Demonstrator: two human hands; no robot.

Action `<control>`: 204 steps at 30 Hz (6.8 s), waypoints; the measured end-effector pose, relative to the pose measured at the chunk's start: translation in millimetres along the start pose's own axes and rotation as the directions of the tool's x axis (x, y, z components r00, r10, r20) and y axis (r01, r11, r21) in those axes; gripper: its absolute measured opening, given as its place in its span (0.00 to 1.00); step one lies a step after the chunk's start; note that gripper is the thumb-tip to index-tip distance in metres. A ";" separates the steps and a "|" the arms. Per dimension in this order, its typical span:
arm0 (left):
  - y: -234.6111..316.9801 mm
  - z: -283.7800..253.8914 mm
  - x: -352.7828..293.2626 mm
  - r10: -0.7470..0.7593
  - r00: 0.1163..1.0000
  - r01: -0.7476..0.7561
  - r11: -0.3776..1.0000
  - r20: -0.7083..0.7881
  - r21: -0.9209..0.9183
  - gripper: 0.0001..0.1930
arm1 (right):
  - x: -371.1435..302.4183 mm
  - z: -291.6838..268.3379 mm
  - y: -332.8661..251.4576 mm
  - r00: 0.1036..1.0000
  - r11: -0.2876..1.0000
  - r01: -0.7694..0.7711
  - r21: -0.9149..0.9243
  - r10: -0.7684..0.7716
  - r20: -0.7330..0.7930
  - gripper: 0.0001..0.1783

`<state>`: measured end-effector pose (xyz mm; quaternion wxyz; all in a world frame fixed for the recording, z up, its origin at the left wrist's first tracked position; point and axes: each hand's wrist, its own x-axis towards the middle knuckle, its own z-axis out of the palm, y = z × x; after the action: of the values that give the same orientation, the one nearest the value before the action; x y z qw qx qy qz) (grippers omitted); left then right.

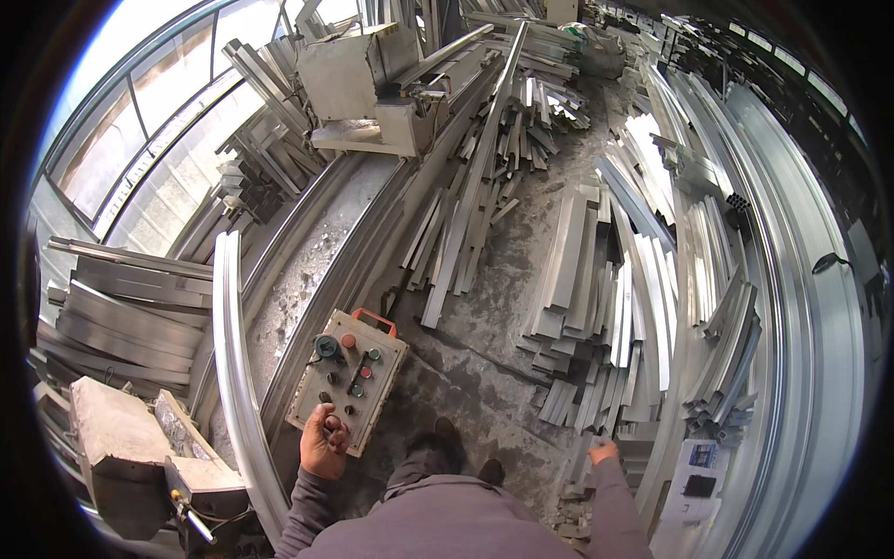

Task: The person loads long metal profiles into a cutting machine, operates the controls to cut them, marks the cut pieces with a marker, and stacks them. The person repeats this cycle multiple times, handling each profile individually and organizing the cut pieces on the floor.

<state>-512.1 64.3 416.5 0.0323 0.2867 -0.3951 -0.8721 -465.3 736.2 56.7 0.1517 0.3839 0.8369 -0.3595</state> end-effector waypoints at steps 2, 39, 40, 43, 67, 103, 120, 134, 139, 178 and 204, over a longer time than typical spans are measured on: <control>-10.6 30.9 64.2 0.054 0.998 -0.056 0.993 0.017 0.108 0.12 | 61.4 0.6 -62.5 0.998 0.994 0.057 0.090 -0.060 0.033 0.30; 159.8 810.1 1254.4 0.573 0.811 -0.382 0.361 0.121 0.851 0.20 | 902.5 -128.4 -867.6 0.992 0.849 -0.012 0.527 -0.054 0.111 0.32; 175.4 826.0 1290.6 0.579 0.808 -0.333 0.305 0.104 0.892 0.22 | 917.4 -138.9 -858.8 0.991 0.849 -0.052 0.526 -0.019 0.129 0.33; 218.7 859.7 1402.0 0.629 0.774 -0.301 0.268 0.070 0.915 0.26 | 944.6 -161.5 -823.5 0.950 0.780 -0.307 0.545 0.284 0.129 0.32; 246.3 926.6 1614.3 0.312 0.824 -0.157 0.927 -0.472 0.340 0.17 | 1358.5 -225.8 -1228.8 0.962 0.988 -0.155 0.011 0.149 0.227 0.32; -193.9 1053.6 1210.7 0.322 0.646 -0.234 0.947 -0.692 0.222 0.13 | 1309.3 56.3 -1870.6 0.510 0.791 -0.164 0.590 -0.444 0.737 0.29; -223.8 847.2 1010.4 -0.004 0.291 0.362 0.926 -0.957 0.106 0.13 | 1189.6 54.1 -1581.9 0.304 0.960 -0.277 0.038 0.050 0.951 0.35; -233.2 900.7 1051.3 -0.047 0.256 0.454 0.888 -0.966 0.077 0.13 | 1281.3 86.5 -1569.5 0.312 0.950 -0.312 0.015 0.088 0.946 0.45; -233.8 908.1 1065.7 -0.032 0.390 0.428 0.891 -0.920 0.150 0.18 | 1302.5 89.4 -1582.4 0.454 0.948 -0.309 0.083 0.070 0.888 0.30; -221.7 635.9 1489.8 -0.116 0.443 0.644 0.731 -0.889 0.226 0.27 | 1482.5 -39.8 -1533.8 0.803 0.808 0.216 -0.548 0.172 0.571 0.48; -345.6 919.2 1537.9 -0.301 0.557 0.669 0.715 -0.774 0.203 0.21 | 1532.5 -247.0 -1360.3 0.780 0.919 -0.134 -0.372 0.329 0.532 0.39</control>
<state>-2218.3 482.5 -76.8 -0.1452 0.6899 -0.4551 -0.5438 -2492.5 1123.4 76.3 0.5038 0.3268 0.7410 -0.3004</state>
